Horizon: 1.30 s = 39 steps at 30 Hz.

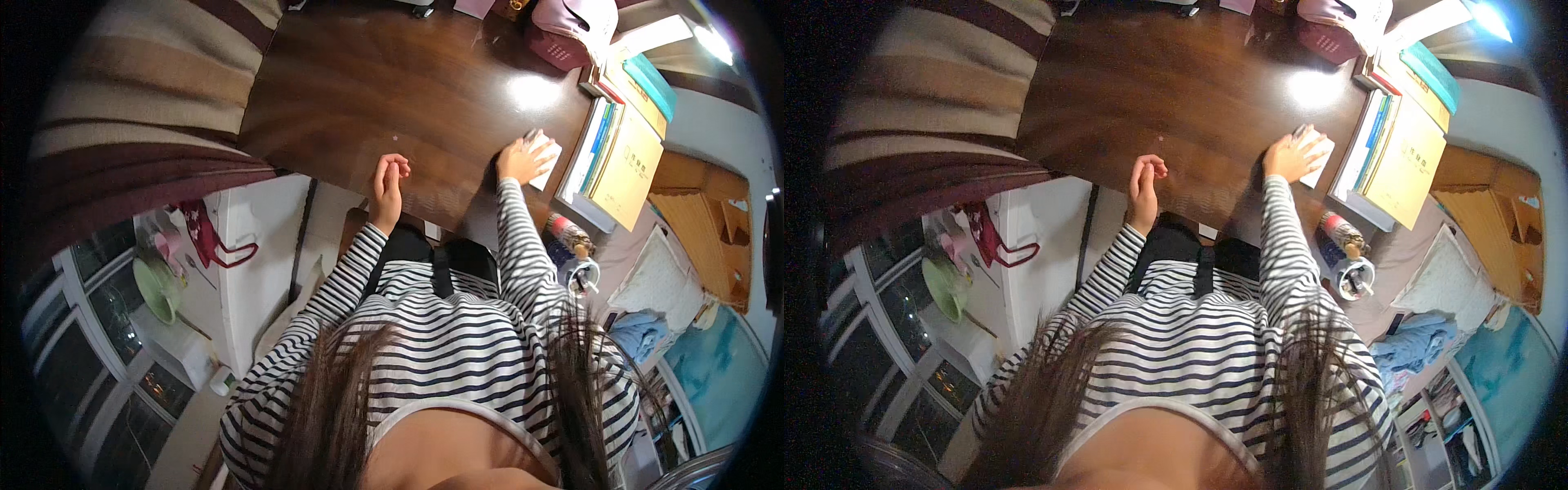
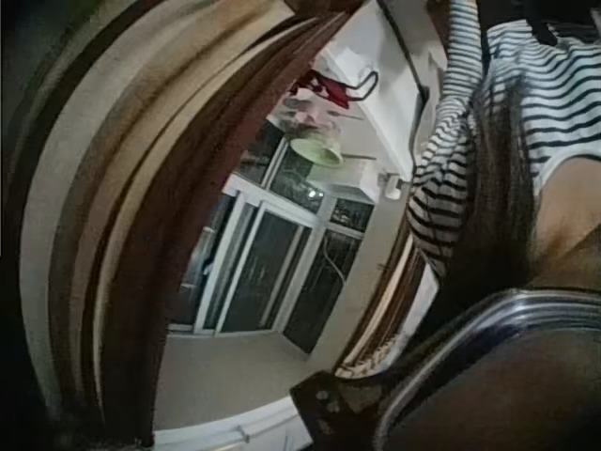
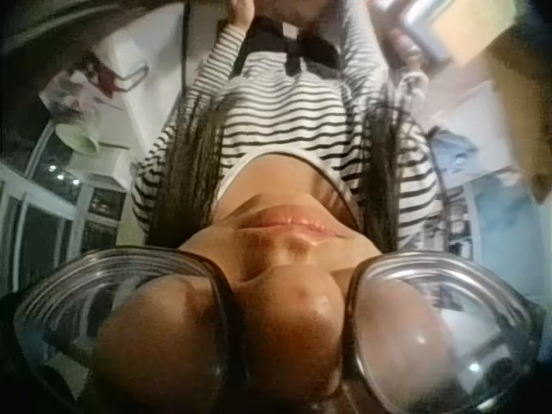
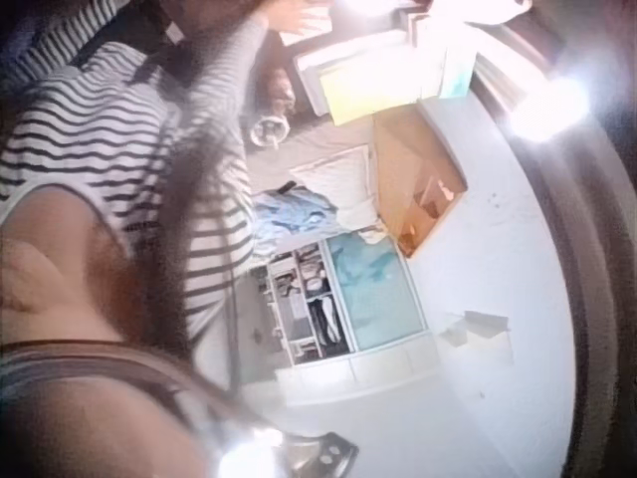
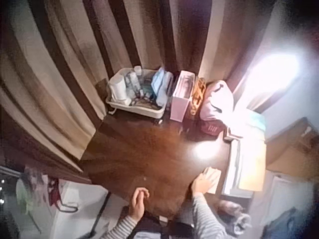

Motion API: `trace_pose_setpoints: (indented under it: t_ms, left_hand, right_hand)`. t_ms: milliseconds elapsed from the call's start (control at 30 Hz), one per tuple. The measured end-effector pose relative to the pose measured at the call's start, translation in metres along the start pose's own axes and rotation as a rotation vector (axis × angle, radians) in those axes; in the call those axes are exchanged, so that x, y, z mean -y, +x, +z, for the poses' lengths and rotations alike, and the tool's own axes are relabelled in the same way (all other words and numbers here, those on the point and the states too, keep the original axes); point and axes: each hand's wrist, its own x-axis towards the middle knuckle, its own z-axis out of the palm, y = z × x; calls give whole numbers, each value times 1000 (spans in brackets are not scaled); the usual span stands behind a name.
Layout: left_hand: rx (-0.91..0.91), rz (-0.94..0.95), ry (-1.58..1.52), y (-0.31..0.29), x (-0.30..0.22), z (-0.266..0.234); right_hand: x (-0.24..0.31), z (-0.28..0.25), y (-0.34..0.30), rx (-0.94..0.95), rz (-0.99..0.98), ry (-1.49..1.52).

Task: The person organizes a cluttered desk by moving various items into a white plastic tray, then wipes the desk surface with a tissue. They handle small containers, a pink bag, and papers, placing them into the tray or stacking them neatly before cleaning the surface.

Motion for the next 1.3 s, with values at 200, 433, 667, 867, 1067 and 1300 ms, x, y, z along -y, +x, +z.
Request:
trace_pose_setpoints:
  t_ms: [200, 433, 667, 867, 1067, 1300]
  left_hand:
    - [32, -61, 31, 17, 11, -50]
    - [158, -81, 38, 45, 0, -67]
    - [427, -26, 41, 62, -11, -25]
    - [706, -45, 65, 56, -21, 9]
    - [812, -70, 116, 50, -22, 21]
    - [732, -99, 105, 62, -10, 17]
  right_hand:
    - [137, -1, -6, 104, -342, 237]
    - [186, -29, -87, 273, -822, 322]
    - [80, -43, -82, 291, -506, 278]
    - [-27, -64, -134, 83, 105, 400]
    - [-80, -85, -202, -175, 622, 511]
    - [36, -106, -176, 28, 247, 1031]
